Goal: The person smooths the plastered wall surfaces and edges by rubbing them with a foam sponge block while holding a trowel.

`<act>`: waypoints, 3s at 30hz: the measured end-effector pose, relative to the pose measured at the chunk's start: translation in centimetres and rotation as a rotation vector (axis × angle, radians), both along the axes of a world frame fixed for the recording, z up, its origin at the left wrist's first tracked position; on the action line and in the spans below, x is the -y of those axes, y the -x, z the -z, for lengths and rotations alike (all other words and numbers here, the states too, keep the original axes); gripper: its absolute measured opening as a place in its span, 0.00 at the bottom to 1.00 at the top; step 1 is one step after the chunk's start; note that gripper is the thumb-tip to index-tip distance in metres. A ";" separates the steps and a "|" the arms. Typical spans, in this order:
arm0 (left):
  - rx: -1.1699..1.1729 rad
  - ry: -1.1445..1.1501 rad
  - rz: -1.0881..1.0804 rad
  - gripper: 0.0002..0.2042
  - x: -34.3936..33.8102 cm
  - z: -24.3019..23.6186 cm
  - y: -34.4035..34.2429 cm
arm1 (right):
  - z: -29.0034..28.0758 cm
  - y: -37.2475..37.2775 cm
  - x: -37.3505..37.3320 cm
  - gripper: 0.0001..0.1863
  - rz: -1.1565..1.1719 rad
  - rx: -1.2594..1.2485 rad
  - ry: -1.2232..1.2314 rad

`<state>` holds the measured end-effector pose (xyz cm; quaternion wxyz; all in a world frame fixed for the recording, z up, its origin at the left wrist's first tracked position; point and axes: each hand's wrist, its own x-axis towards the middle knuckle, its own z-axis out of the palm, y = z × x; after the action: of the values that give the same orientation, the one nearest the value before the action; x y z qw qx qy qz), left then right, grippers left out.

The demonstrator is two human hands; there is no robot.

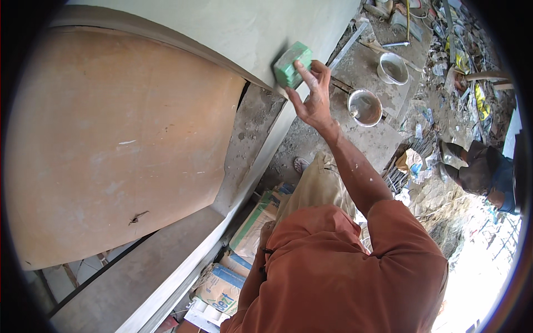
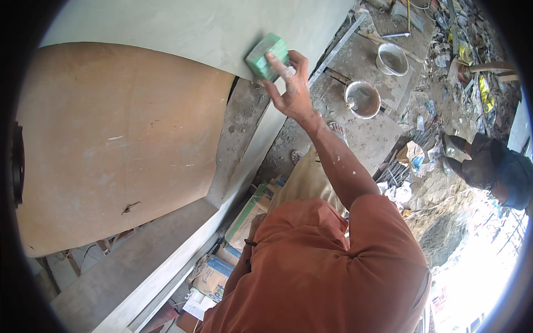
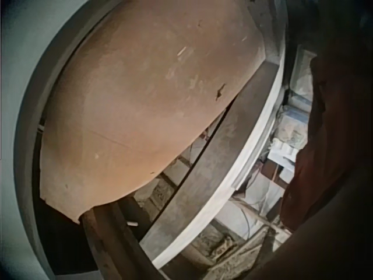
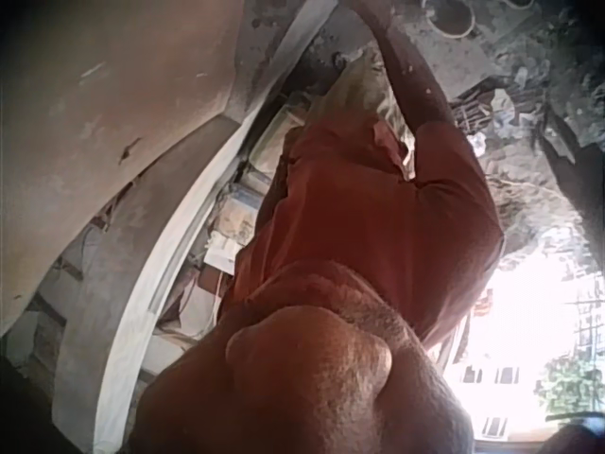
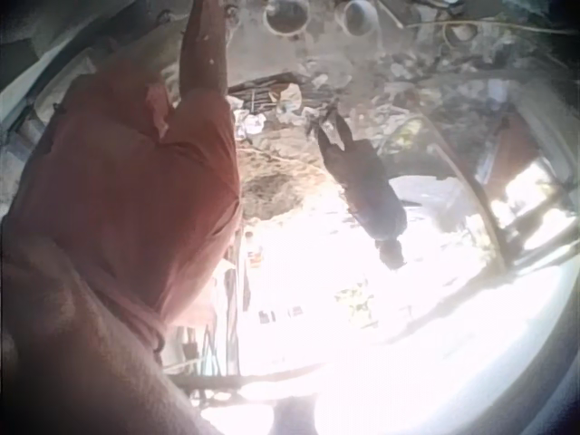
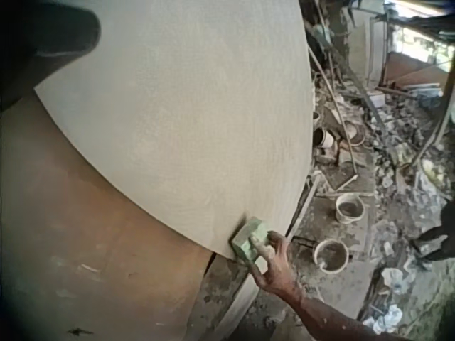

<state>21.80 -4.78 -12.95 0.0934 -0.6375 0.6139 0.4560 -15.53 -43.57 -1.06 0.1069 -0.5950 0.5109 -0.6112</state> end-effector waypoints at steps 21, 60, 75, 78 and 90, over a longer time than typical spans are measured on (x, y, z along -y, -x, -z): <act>-0.048 -0.169 -0.293 0.16 1.6 -1.9 1.5 | -2.2 -0.6 -0.3 0.42 -0.015 0.075 0.000; -0.177 -0.072 -0.220 0.14 1.3 -1.5 0.5 | -3.2 -1.9 -0.5 0.44 -0.111 0.130 -0.001; -0.106 -0.176 -0.436 0.13 2.6 -2.6 1.3 | -4.3 -1.5 -1.0 0.42 -0.012 0.127 -0.046; -0.078 -0.046 -0.038 0.13 2.1 -2.1 0.3 | -4.9 -2.1 -0.9 0.42 -0.078 0.075 0.010; -0.100 -0.155 -0.354 0.14 2.0 -0.8 0.6 | -2.2 -0.6 0.2 0.43 0.146 0.088 -0.130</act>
<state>21.17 -6.81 -12.11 0.0298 -0.7030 0.4591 0.5423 -14.95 -43.77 1.13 0.1229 -0.5204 0.5862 -0.6086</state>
